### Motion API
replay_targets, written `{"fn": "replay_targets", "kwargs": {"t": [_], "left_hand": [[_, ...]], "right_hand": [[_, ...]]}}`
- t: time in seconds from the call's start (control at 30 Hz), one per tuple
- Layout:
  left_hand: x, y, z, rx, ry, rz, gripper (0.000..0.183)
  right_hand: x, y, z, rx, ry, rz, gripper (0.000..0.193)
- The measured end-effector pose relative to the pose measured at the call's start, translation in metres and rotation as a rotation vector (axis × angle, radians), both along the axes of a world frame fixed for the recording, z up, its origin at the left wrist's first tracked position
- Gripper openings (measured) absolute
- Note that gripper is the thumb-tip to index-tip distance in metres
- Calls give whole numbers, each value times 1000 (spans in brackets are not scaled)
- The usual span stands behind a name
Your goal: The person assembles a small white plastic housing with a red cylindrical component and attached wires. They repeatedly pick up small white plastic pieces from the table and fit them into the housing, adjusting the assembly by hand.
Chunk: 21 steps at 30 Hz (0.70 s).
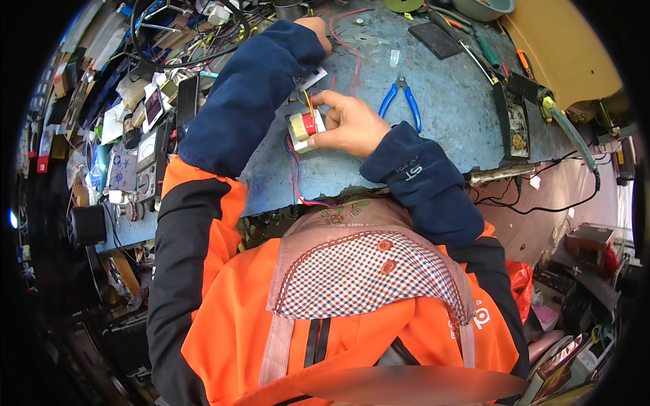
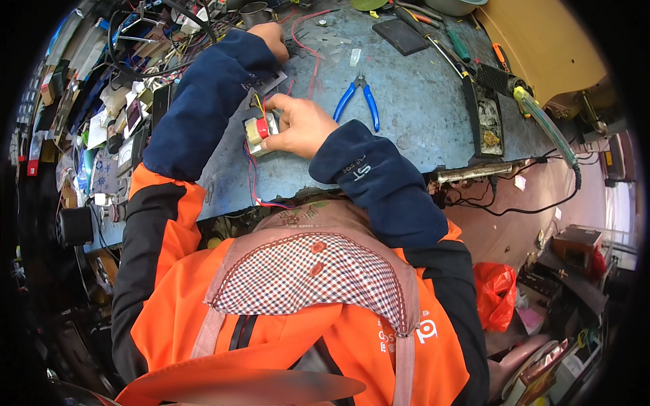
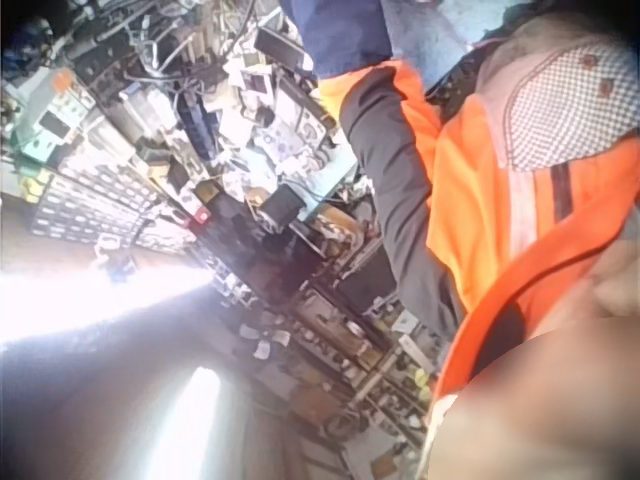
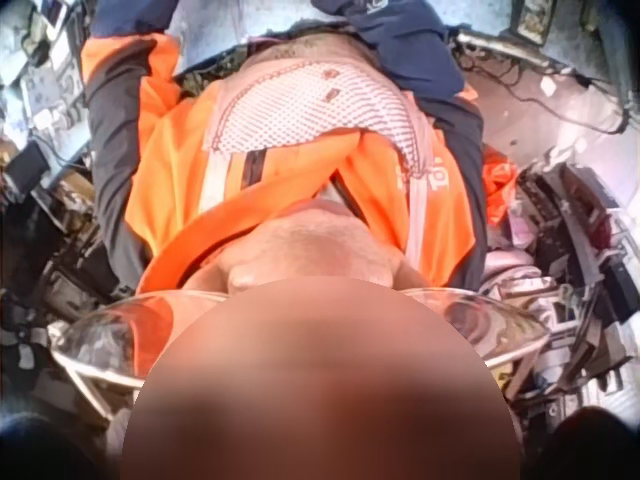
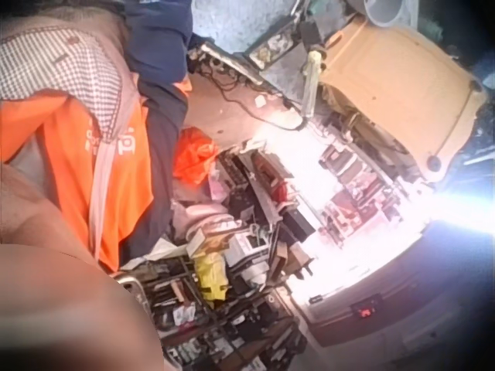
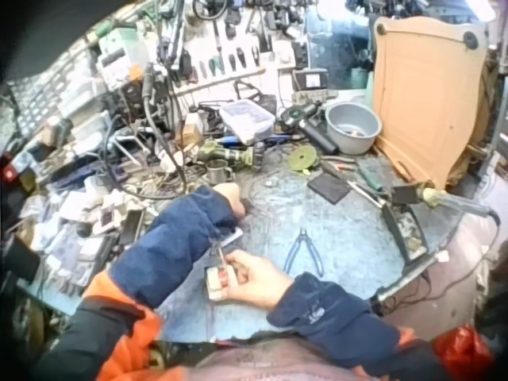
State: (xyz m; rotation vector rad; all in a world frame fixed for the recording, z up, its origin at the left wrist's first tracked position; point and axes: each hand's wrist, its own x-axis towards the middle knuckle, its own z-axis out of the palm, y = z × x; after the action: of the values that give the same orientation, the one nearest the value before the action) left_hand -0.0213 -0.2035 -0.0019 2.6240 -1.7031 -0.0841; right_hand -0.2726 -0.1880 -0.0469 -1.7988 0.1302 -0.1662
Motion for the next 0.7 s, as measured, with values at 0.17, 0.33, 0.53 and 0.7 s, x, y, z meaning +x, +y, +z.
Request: {"fn": "replay_targets", "kwargs": {"t": [0.17,0.33,0.53,0.7], "left_hand": [[33,28,0,-161,11,148,31],[56,78,-10,-398,183,235,33],[-3,169,4,-690,1213,531,12],[-60,240,-10,-780,1475,555,12]], "right_hand": [[-2,3,5,-43,3,-12,64],[-2,4,4,-80,2,-4,65],[1,1,-6,-89,-11,-18,66],[1,5,-14,36,-6,-11,66]]}}
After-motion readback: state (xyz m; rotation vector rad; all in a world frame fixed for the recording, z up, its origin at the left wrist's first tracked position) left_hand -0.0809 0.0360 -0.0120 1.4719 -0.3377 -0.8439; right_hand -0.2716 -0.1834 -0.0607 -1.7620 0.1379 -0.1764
